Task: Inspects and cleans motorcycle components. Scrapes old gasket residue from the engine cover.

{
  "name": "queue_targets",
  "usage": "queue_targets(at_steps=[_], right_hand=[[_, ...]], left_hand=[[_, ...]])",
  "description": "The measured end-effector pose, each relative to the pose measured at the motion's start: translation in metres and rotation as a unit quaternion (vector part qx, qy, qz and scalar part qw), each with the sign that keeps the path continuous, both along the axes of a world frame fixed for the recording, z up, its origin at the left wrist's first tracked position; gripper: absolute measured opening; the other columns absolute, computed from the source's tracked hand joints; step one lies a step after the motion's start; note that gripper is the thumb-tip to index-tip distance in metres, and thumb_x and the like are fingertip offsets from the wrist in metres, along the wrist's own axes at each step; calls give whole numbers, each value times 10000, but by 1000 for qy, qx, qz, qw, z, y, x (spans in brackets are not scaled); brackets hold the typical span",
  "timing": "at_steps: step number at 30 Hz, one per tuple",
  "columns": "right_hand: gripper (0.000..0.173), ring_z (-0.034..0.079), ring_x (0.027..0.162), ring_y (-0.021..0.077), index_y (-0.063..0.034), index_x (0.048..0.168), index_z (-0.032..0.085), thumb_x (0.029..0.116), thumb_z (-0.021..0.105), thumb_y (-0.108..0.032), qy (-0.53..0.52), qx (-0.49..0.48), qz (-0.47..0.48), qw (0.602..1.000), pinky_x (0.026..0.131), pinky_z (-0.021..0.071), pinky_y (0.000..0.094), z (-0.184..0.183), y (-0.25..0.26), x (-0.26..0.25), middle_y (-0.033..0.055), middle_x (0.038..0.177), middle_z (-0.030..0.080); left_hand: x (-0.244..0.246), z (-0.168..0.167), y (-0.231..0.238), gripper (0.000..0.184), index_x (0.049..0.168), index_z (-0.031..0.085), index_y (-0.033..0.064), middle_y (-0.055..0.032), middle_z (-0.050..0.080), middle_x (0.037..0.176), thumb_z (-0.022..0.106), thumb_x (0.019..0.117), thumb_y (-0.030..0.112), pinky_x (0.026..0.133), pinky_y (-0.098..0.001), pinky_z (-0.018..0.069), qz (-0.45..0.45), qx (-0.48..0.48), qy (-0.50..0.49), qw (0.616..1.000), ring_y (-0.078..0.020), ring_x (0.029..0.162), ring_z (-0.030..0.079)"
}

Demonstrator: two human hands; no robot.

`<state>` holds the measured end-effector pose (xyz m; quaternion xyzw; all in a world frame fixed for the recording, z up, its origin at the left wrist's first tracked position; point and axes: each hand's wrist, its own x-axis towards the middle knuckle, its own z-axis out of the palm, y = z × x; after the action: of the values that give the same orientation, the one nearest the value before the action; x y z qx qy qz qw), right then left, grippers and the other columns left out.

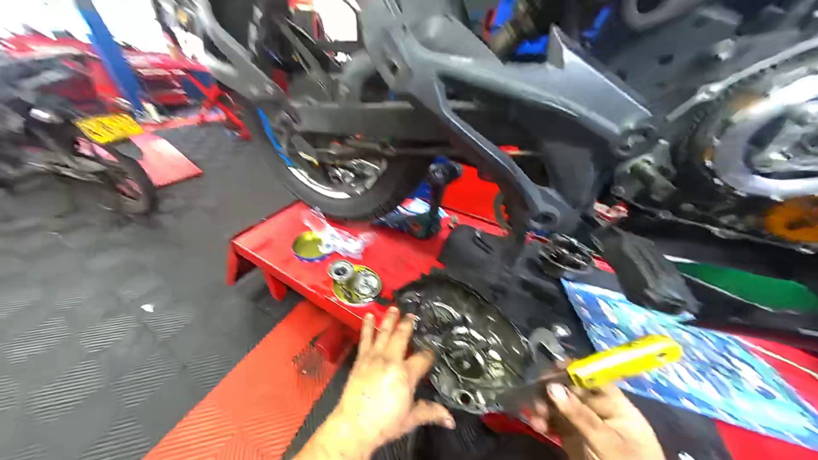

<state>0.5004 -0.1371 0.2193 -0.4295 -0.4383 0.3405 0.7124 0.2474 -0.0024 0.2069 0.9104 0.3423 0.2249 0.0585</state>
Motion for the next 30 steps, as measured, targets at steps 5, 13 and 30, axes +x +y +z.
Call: queue_targets(at_steps=[5, 13, 30], right_hand=[[126, 650, 551, 147, -116, 1082, 596, 1013, 513, -50, 15, -37, -34, 999, 476, 564, 304, -2, 6, -6, 40, 817, 732], [301, 553, 406, 150, -114, 1331, 504, 1038, 568, -139, -9, -191, -185, 964, 350, 472, 289, 3, 11, -11, 99, 648, 637], [264, 548, 407, 139, -96, 1276, 533, 1019, 586, -120, -37, -144, -99, 984, 353, 460, 263, 1, -5, -17, 116, 654, 640]], left_hand=[[1, -5, 9, 767, 1258, 710, 344, -85, 397, 1638, 497, 789, 912, 1250, -663, 174, -40, -19, -38, 998, -331, 1569, 234], [10, -21, -5, 672, 1199, 757, 238, -105, 442, 1605, 635, 820, 780, 1238, -631, 259, -53, -3, -89, 995, -391, 1545, 271], [21, -27, -13, 801, 1129, 771, 170, -103, 540, 1528, 457, 863, 858, 1202, -641, 322, -39, 45, -68, 996, -455, 1506, 327]])
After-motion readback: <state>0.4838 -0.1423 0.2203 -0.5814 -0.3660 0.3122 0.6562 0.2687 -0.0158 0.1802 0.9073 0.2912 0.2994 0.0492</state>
